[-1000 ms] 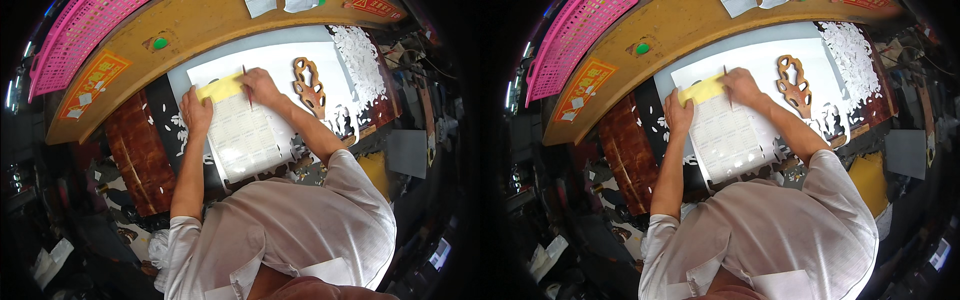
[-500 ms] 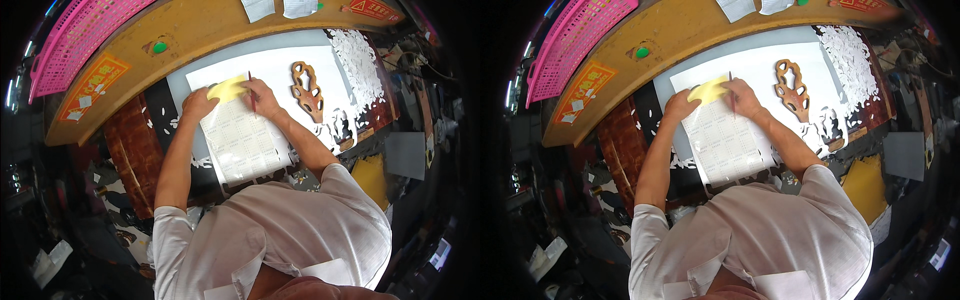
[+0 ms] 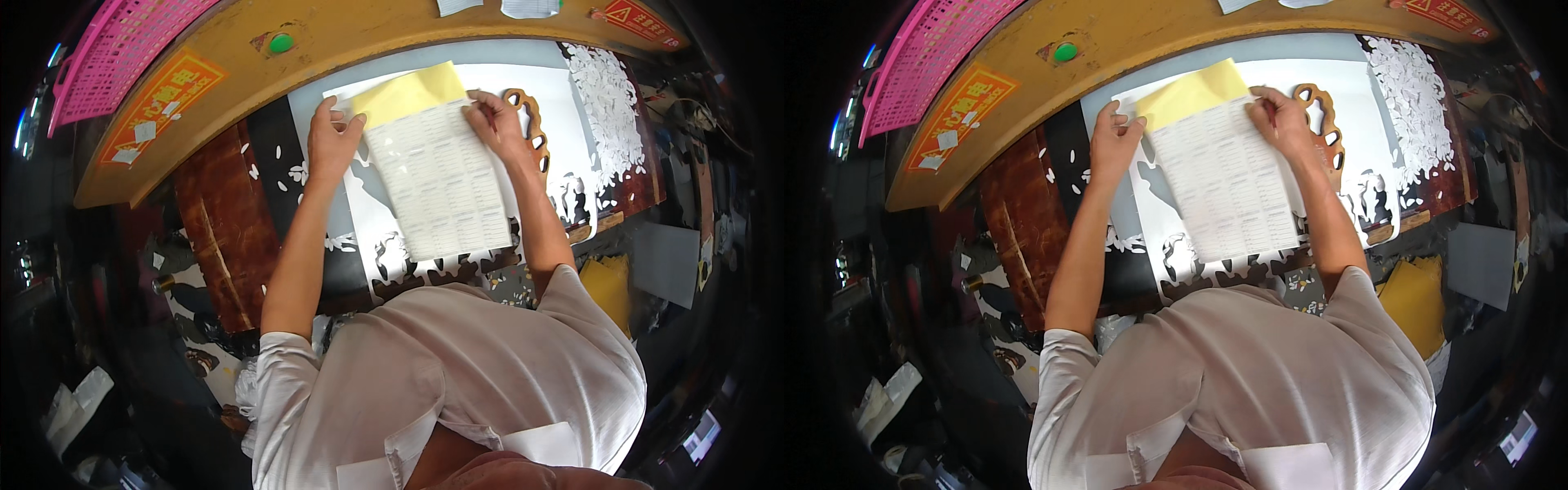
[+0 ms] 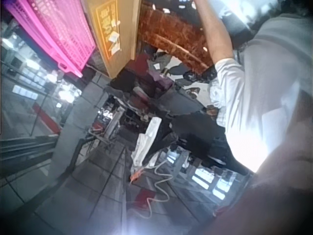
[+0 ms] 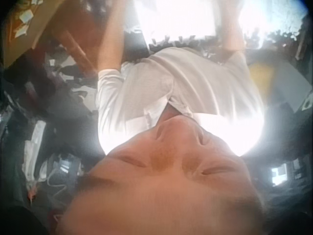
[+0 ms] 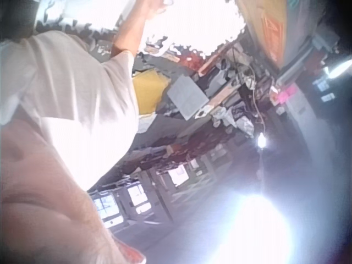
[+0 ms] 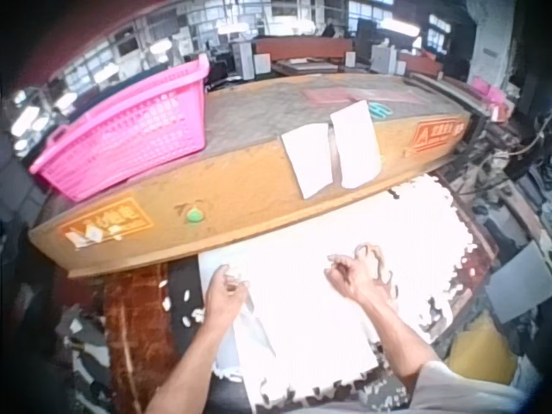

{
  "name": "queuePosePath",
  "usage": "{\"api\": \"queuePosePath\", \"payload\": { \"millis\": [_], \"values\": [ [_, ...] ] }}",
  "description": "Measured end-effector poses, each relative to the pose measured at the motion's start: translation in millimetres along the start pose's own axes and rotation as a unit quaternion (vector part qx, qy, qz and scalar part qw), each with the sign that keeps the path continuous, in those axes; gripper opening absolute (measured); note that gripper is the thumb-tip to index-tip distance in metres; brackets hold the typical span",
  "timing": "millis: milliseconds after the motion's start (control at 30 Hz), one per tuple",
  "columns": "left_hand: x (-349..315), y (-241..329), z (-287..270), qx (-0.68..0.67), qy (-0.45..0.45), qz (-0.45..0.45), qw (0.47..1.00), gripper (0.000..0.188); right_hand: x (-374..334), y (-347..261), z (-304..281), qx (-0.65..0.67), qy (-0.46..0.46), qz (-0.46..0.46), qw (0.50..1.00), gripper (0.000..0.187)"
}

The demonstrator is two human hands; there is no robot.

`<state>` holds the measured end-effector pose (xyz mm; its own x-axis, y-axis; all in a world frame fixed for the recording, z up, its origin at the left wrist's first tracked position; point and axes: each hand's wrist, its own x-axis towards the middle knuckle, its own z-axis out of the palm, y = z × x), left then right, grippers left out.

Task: The person ties a white plastic bag containing small white items, then retrieves a yellow document and a pen from a pink basket. They write on the document at a workbench, place it on a clipboard, and continue writing before returning to the bag.

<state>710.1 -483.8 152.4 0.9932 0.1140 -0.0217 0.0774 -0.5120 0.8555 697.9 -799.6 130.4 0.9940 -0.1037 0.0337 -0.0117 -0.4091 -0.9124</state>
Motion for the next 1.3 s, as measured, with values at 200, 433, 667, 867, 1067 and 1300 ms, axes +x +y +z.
{"api": "queuePosePath", "payload": {
  "millis": [200,433,667,867,1067,1300],
  "values": [
    [-53,-41,42,0.134,-0.030,0.294,0.946,0.029,14,1,-1,-0.249,0.051,-0.100,0.962,0.038],
    [-85,-49,67,0.271,-0.003,0.295,0.916,0.040,1,-33,27,0.011,-0.038,-0.056,0.998,0.050],
    [-83,-48,66,0.251,0.002,0.285,0.925,0.038,-12,2,108,0.172,-0.116,0.051,0.977,0.028],
    [-81,-51,65,0.224,0.007,0.284,0.932,0.033,-18,16,116,0.190,-0.081,0.032,0.978,0.024],
    [-82,-54,68,0.223,0.013,0.282,0.933,0.032,-16,1,106,0.351,-0.076,0.061,0.931,0.026],
    [-86,-39,57,0.155,0.038,0.259,0.952,0.042,-38,-11,34,-0.142,0.050,-0.082,0.985,0.039]
  ]
}}
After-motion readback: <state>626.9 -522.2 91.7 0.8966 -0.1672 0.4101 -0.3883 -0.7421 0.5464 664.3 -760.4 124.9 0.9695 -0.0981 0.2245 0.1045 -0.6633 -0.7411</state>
